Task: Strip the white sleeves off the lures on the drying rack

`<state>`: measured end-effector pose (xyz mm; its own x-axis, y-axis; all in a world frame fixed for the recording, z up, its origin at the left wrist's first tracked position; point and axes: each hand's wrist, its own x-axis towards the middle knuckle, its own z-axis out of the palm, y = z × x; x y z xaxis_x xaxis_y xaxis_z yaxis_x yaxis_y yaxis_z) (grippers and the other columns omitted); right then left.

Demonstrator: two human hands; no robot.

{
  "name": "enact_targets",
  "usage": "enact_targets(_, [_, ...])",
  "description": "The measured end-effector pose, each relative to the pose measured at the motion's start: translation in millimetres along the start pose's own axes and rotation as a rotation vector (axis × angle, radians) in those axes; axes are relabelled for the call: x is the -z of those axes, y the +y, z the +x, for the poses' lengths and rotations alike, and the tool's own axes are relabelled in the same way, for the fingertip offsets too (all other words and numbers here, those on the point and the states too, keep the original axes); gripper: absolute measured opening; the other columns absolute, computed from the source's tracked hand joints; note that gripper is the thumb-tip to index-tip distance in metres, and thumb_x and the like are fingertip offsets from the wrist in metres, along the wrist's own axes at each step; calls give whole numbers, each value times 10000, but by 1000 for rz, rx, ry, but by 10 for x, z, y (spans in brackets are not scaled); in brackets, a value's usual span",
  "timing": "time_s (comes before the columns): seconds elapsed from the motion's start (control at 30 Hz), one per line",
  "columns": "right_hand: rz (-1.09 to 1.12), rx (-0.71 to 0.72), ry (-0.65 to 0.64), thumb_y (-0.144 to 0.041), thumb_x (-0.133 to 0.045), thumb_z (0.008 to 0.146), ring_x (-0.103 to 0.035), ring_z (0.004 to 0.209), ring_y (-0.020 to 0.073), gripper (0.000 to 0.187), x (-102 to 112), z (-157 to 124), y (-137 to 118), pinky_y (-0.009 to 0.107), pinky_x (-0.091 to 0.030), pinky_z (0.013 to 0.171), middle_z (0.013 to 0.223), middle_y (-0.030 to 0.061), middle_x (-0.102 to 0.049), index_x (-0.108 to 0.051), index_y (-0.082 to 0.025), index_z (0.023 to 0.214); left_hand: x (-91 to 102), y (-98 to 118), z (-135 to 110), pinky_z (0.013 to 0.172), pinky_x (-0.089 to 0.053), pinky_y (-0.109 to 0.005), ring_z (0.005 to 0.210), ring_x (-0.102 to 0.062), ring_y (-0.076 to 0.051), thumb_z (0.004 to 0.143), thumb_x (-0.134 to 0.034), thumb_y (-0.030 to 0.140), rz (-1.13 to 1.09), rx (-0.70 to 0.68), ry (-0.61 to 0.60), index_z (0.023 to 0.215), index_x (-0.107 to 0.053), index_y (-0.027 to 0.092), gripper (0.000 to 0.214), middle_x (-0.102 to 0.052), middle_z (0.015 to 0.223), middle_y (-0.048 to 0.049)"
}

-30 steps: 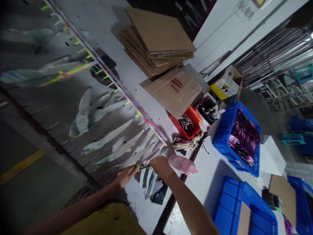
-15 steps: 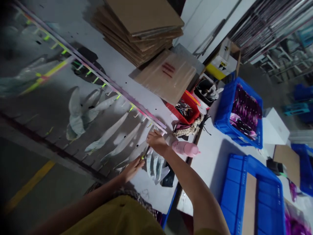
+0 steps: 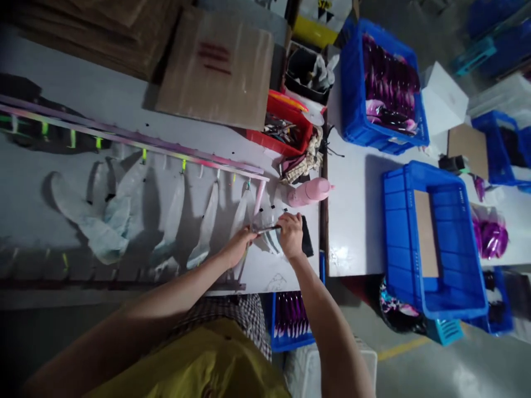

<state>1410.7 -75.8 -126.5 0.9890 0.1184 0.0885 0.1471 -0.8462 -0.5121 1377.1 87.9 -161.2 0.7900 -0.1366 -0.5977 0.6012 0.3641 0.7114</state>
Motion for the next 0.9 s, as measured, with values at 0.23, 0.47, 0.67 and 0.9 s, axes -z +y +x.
enact_targets(0.23, [228, -355, -51, -345, -499, 860, -609, 600, 151, 290, 536, -404, -523, 237, -448, 585, 728, 8, -672, -667, -181, 1030, 19, 33, 80, 797, -427, -334, 899, -659, -218, 793, -593, 441, 22, 111, -4, 952, -607, 158, 325, -702, 946, -103])
enact_targets(0.47, [236, -597, -309, -247, -505, 797, -630, 636, 173, 419, 31, -1786, -582, 255, -468, 635, 786, 44, -717, -676, -169, 1171, 28, -64, 0, 763, -446, -304, 800, -648, -173, 763, -607, 587, 22, -6, -49, 930, -584, 186, 436, -668, 844, -41])
enact_targets(0.67, [557, -801, -110, -445, -526, 800, -569, 607, 157, 467, -870, -2209, -561, 226, -444, 556, 706, 31, -673, -718, -99, 1048, 46, -341, -139, 633, -437, -264, 707, -611, -155, 808, -577, 548, 201, -47, -1, 945, -549, 201, 374, -636, 803, -23])
enact_targets(0.9, [626, -597, -183, -416, -649, 754, -551, 682, 155, 398, -1014, -2013, -443, 239, -455, 658, 768, 21, -666, -699, -163, 1058, -50, -424, -44, 429, -279, -234, 447, -394, -101, 886, -420, 601, 231, -123, 102, 834, -560, 199, 428, -423, 537, 39])
